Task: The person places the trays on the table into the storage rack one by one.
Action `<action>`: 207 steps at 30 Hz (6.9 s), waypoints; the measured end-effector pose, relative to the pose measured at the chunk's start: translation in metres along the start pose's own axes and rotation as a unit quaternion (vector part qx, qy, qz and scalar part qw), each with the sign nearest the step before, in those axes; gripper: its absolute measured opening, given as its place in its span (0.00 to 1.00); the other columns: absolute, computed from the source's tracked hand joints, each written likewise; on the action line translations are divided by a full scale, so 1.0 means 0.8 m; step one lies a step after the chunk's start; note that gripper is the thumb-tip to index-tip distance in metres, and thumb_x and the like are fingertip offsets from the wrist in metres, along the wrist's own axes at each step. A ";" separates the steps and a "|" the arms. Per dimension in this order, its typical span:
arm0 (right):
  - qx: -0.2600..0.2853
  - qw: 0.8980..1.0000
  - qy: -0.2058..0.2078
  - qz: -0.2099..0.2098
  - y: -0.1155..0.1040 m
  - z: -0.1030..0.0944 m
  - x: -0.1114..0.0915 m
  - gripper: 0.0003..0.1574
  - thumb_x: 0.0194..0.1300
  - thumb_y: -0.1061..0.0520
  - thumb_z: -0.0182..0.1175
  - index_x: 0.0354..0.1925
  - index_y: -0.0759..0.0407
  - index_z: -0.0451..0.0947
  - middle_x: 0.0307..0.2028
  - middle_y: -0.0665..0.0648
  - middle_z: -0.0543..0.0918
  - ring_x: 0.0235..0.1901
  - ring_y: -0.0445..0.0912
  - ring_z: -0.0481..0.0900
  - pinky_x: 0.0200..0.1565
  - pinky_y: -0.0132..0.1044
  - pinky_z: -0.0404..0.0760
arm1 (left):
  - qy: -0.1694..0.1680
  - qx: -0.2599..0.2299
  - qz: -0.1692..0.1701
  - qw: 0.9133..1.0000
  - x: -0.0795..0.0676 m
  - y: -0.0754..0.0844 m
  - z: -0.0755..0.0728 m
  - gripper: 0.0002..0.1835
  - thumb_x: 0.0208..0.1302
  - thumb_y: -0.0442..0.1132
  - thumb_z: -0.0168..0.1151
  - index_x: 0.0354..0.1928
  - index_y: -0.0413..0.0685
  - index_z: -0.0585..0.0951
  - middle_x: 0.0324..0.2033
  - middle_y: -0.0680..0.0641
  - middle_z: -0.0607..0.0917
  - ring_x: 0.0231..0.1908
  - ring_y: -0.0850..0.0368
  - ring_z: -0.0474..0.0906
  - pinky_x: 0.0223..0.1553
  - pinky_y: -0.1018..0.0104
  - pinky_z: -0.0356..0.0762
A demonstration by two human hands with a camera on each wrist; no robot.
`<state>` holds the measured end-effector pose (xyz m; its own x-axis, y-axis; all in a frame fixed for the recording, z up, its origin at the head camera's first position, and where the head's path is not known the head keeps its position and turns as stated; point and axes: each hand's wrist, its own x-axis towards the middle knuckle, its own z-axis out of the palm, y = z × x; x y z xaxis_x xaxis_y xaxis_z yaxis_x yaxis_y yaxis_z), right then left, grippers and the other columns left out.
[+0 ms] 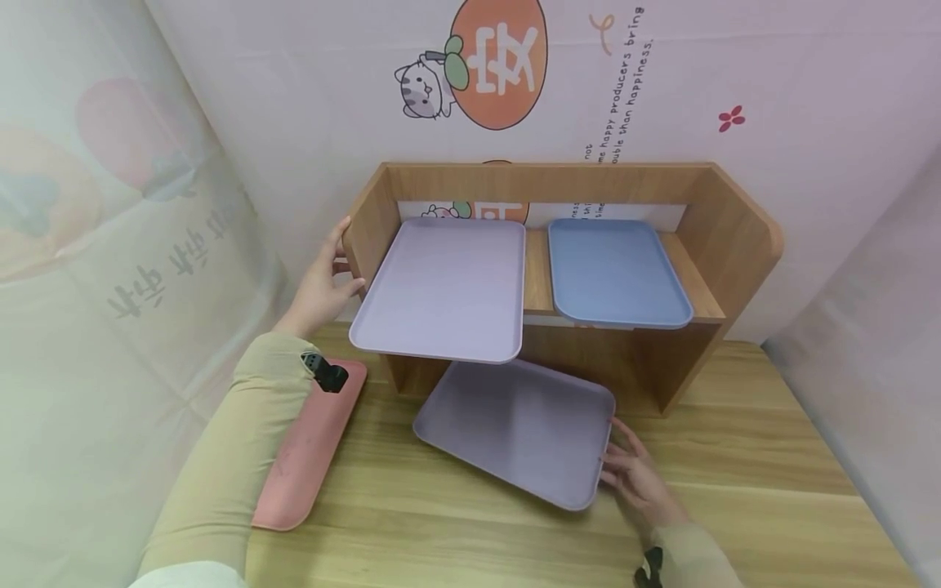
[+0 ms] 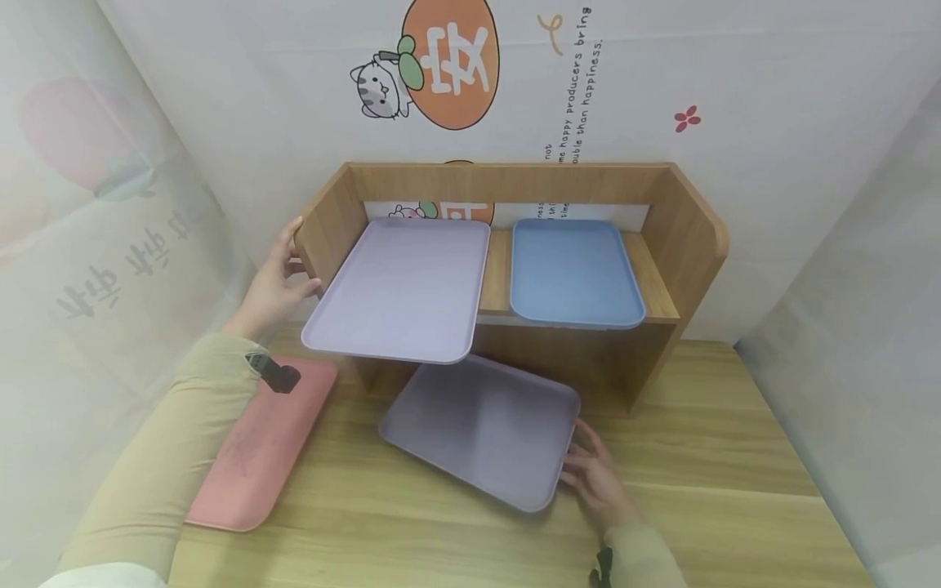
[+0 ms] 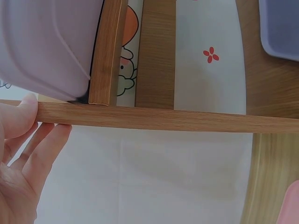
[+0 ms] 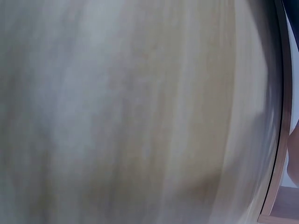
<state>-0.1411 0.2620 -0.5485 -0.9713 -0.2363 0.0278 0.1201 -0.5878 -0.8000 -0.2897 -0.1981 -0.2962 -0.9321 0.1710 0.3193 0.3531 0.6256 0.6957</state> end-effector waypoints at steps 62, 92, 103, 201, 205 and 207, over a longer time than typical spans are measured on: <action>-0.115 0.971 0.190 0.092 0.020 0.032 0.046 0.55 0.64 0.78 0.40 0.73 0.49 0.20 0.42 0.59 0.71 0.35 0.42 0.80 0.45 0.38 0.83 | 0.004 0.000 0.017 1.000 -0.001 0.002 0.001 0.53 0.59 0.24 0.60 0.73 0.71 0.41 0.56 0.32 0.68 0.54 0.34 0.72 0.53 0.39 0.74; -0.142 0.971 0.074 0.178 0.017 0.048 0.009 0.30 0.68 0.67 0.46 0.64 0.76 0.50 0.38 0.51 0.81 0.41 0.41 0.81 0.50 0.39 0.81 | 0.001 -0.005 0.015 1.000 0.001 0.001 0.000 0.54 0.59 0.24 0.60 0.73 0.74 0.41 0.57 0.33 0.68 0.55 0.35 0.71 0.54 0.39 0.73; -0.119 0.969 -0.019 0.214 0.016 0.048 0.003 0.35 0.76 0.53 0.36 0.66 0.80 0.41 0.51 0.63 0.77 0.51 0.49 0.78 0.58 0.45 0.76 | 0.001 0.000 0.016 1.000 -0.002 0.003 0.001 0.53 0.59 0.24 0.60 0.73 0.72 0.41 0.56 0.32 0.68 0.55 0.34 0.72 0.53 0.39 0.73; 0.023 0.986 0.039 -0.162 -0.347 0.049 0.025 0.20 0.69 0.72 0.41 0.54 0.57 0.64 0.38 0.62 0.78 0.38 0.50 0.81 0.41 0.42 0.85 | -0.003 -0.008 0.028 1.000 -0.003 -0.002 -0.001 0.53 0.59 0.24 0.60 0.73 0.70 0.42 0.56 0.32 0.68 0.55 0.34 0.72 0.51 0.40 0.76; -0.180 0.961 0.103 -0.183 -0.359 0.073 0.031 0.32 0.64 0.73 0.51 0.61 0.50 0.61 0.41 0.50 0.77 0.39 0.37 0.80 0.40 0.25 0.82 | -0.002 -0.008 0.030 1.000 -0.003 -0.002 0.000 0.53 0.59 0.24 0.59 0.73 0.70 0.42 0.56 0.32 0.68 0.54 0.33 0.72 0.50 0.39 0.76; -0.322 0.920 0.135 -0.179 -0.362 0.082 0.033 0.36 0.64 0.70 0.54 0.65 0.45 0.58 0.43 0.44 0.73 0.42 0.31 0.77 0.40 0.17 0.77 | -0.002 -0.009 0.032 0.999 -0.003 -0.002 0.001 0.53 0.59 0.23 0.59 0.73 0.70 0.42 0.55 0.32 0.68 0.54 0.33 0.72 0.50 0.39 0.76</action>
<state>-0.1882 0.3752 -0.2767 -0.9512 0.1353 0.2774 -0.2785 0.0112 -0.9604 -0.2880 -0.1994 -0.2987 -0.9081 0.2129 0.3606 0.4129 0.5995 0.6857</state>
